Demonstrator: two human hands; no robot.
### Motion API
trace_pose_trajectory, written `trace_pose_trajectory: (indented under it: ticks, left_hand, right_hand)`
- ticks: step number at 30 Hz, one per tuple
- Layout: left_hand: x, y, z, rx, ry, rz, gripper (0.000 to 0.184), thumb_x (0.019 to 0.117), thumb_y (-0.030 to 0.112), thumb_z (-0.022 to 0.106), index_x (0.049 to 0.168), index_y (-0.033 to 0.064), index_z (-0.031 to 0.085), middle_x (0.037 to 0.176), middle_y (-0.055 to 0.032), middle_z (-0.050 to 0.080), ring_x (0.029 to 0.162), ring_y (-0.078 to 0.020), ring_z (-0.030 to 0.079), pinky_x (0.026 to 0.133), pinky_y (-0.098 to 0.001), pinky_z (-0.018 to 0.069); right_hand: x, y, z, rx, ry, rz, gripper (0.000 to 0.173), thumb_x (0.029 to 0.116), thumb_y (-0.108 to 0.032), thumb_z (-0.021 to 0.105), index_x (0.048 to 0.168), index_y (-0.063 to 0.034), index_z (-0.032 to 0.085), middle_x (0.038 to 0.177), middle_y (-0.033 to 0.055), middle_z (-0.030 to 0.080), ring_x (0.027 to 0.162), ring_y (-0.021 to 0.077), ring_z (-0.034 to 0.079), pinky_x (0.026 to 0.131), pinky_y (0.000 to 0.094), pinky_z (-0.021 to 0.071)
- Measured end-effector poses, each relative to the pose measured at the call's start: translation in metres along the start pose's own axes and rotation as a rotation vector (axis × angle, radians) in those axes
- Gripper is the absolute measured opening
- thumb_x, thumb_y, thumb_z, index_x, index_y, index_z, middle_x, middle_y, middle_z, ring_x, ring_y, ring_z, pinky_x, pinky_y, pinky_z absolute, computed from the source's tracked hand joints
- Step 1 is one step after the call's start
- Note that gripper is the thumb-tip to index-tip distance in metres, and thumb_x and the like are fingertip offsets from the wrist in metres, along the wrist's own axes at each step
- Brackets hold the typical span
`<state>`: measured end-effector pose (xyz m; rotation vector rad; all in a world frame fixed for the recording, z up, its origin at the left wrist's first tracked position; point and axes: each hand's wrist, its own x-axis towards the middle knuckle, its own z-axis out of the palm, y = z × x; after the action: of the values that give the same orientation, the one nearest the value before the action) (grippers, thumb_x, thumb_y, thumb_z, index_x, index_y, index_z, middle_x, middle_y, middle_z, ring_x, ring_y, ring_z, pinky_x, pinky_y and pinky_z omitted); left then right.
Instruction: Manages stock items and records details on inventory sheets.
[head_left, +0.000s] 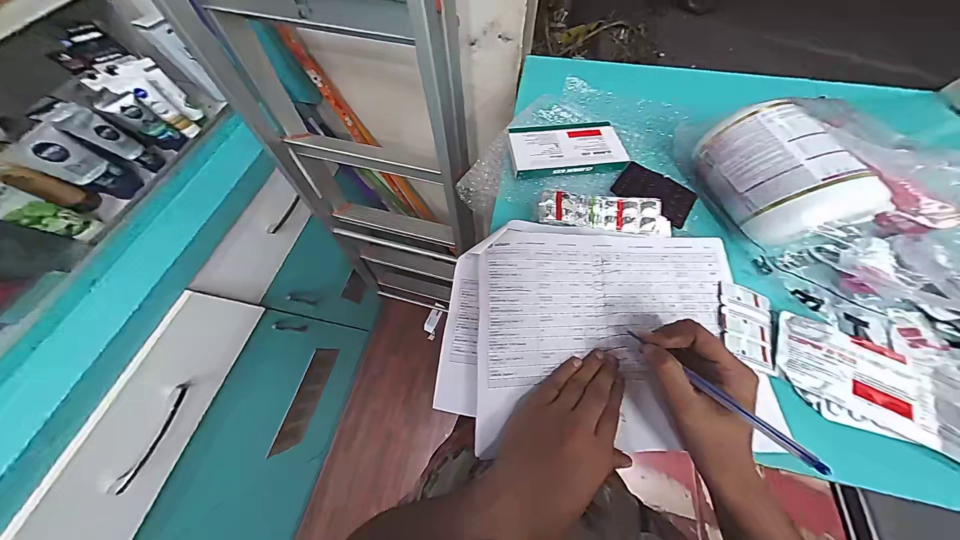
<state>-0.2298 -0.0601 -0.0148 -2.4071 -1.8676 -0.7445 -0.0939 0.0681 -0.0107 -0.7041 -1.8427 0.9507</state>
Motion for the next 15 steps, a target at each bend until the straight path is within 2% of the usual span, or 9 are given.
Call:
trace_pose_trajectory:
  ticks: [5,10,12,15]
  left_hand:
    - [-0.001,-0.001,0.003,0.04,0.01,0.006,0.056,0.1011,0.046,0.052,0.131,0.0011,0.067,0.139,-0.0122,0.065,0.137,-0.0235,0.056,0.115,-0.0371,0.0415]
    - [-0.003,-0.003,0.007,0.012,0.05,-0.013,0.055,0.1019,0.048,0.049,0.124,0.0027,0.071,0.134,-0.0114,0.068,0.133,-0.0247,0.059,0.113,-0.0379,0.0447]
    - [-0.002,-0.004,0.001,-0.077,0.003,-0.032,0.053,0.1019,0.046,0.052,0.122,0.0003,0.071,0.134,-0.0147,0.068,0.132,-0.0282,0.06,0.112,-0.0418,0.0455]
    - [0.003,-0.007,-0.013,-0.264,-0.18,-0.074,0.053,0.1014,0.038,0.06,0.127,-0.0087,0.066,0.138,-0.0258,0.062,0.134,-0.0422,0.056,0.114,-0.0546,0.0411]
  right_hand:
    - [-0.001,0.001,0.004,-0.007,-0.07,0.049,0.003,0.0853,-0.011,0.065,0.084,-0.0091,0.066,0.076,-0.0102,0.065,0.065,-0.0085,0.057,0.059,0.0081,0.0483]
    - [-0.003,0.004,0.007,-0.13,-0.109,0.012,0.01,0.0833,-0.013,0.067,0.082,-0.0036,0.067,0.077,0.0009,0.065,0.07,-0.0021,0.06,0.063,0.0111,0.0494]
    - [-0.004,0.003,0.009,-0.198,-0.076,-0.022,0.01,0.0811,-0.012,0.068,0.08,-0.0024,0.068,0.076,0.0055,0.065,0.072,0.0043,0.062,0.065,0.0153,0.0508]
    - [-0.002,0.0,0.01,-0.244,-0.065,-0.069,0.01,0.0792,-0.01,0.071,0.078,-0.0005,0.067,0.076,0.0106,0.066,0.073,0.0153,0.065,0.065,0.0256,0.0535]
